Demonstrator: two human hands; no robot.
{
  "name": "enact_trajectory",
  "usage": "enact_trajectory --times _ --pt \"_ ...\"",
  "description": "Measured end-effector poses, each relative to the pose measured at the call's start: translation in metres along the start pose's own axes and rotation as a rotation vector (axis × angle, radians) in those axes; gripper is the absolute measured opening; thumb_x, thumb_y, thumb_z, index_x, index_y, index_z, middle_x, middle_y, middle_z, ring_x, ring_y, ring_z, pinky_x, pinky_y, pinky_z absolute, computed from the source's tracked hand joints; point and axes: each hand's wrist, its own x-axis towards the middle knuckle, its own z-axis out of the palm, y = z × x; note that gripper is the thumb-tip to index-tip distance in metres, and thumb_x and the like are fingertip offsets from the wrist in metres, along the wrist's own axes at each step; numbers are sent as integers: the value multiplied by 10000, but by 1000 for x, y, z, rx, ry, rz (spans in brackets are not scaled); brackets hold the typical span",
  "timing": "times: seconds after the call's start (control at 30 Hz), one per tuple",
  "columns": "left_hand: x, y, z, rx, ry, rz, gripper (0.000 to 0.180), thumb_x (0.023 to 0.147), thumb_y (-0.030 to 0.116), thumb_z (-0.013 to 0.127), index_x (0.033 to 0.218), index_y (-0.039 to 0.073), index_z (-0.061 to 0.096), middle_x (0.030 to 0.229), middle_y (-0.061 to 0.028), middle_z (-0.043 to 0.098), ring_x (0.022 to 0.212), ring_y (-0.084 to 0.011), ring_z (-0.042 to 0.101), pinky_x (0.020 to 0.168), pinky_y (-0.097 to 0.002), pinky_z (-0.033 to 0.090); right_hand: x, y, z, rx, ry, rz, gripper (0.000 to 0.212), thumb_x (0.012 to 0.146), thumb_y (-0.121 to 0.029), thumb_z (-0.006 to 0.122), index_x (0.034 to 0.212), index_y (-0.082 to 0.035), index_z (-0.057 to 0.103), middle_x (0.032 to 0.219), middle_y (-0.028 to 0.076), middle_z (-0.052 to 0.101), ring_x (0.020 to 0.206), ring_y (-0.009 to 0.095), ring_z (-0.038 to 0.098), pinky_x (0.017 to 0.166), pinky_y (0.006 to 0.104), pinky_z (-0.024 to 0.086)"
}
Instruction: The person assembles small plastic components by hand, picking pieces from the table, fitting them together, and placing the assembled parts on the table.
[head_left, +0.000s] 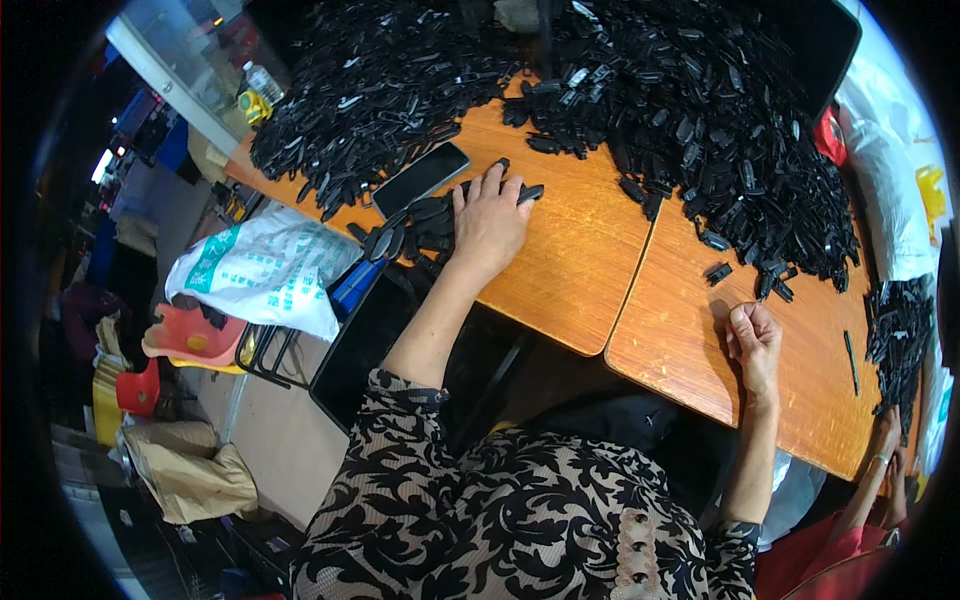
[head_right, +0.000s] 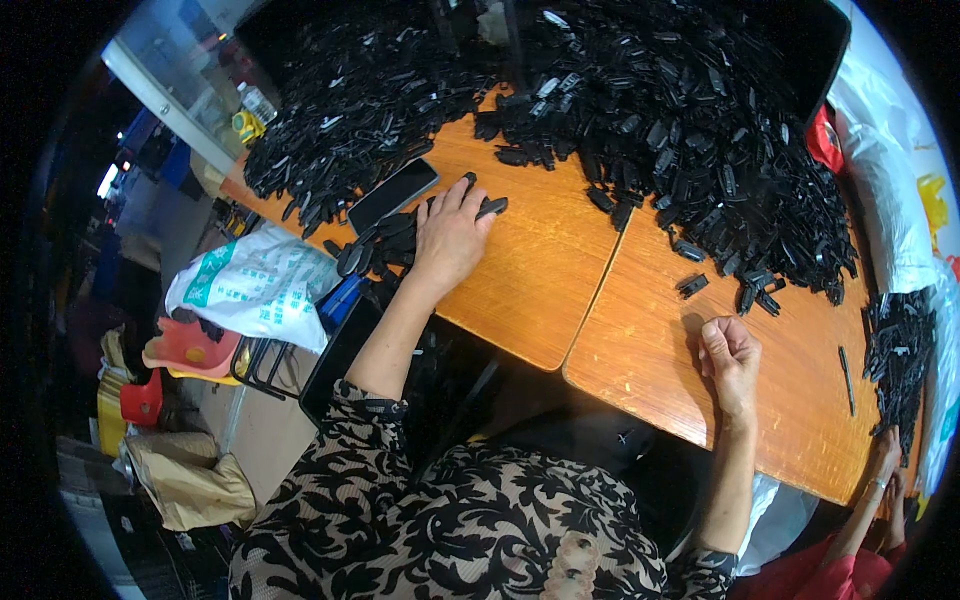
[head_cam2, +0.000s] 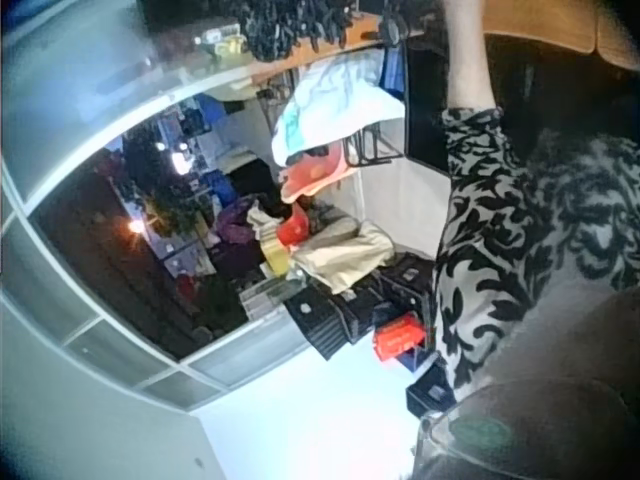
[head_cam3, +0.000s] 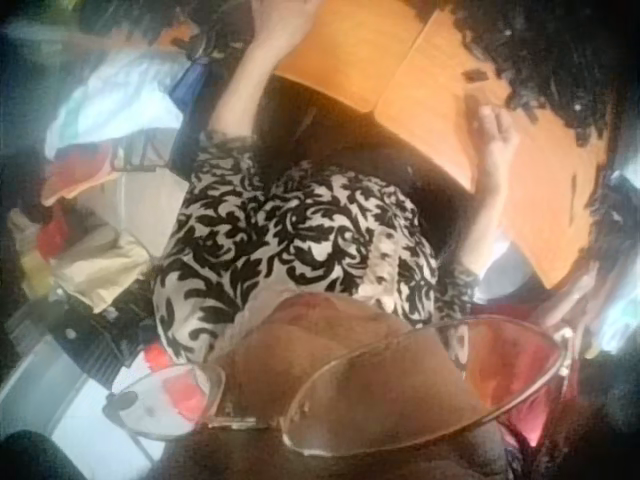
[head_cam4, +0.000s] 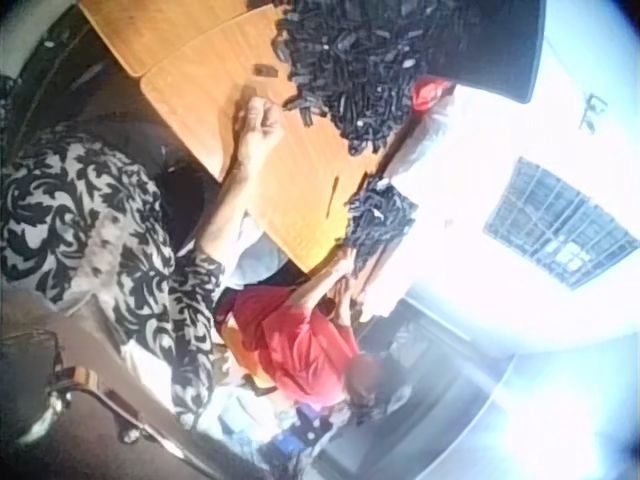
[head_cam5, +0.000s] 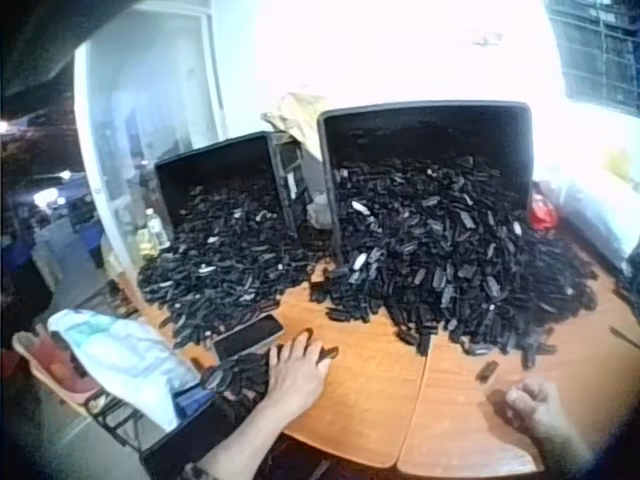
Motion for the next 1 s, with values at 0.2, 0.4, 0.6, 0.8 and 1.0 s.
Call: enact_trajectory --times 0.2,0.4,0.6,0.8,1.0 --pt "-29 -15 -14 3 27 -28 372 1007 241 522 1329 58 549 1464 -147 474 1356 -329 432 1134 -565 291 0 -1 -1 -29 26 -7 204 1018 -206 601 858 -79 592 663 -51 519 520 34 394 470 204 312" --pt "-60 -40 -24 27 157 -32 295 969 205 563 1204 49 646 1357 -109 579 1247 -321 530 1081 -499 364 0 -3 1 -81 30 -28 202 1025 -196 585 858 -82 591 660 -53 511 526 33 395 477 203 307" --pt "-96 -68 -37 70 306 -112 232 916 148 625 1117 47 680 1229 -97 628 1178 -298 564 1008 -436 414 -1 1 2 14 -2 -56 219 1029 -208 580 850 -82 592 656 -52 493 527 34 385 475 209 291" --pt "-93 -112 -49 -2 468 -119 481 886 298 704 1268 21 613 1398 -238 494 1308 -401 455 1095 -460 359 3 19 -7 -30 7 -51 241 1018 -245 586 824 -104 577 648 -53 485 505 30 363 478 198 273" --pt "-89 -141 -34 -139 373 -124 532 856 433 735 1221 52 677 1405 -264 496 1328 -419 433 1119 -485 337 6 8 -3 -144 61 -101 195 1025 -237 587 905 -87 621 663 -65 495 532 23 384 481 194 269"
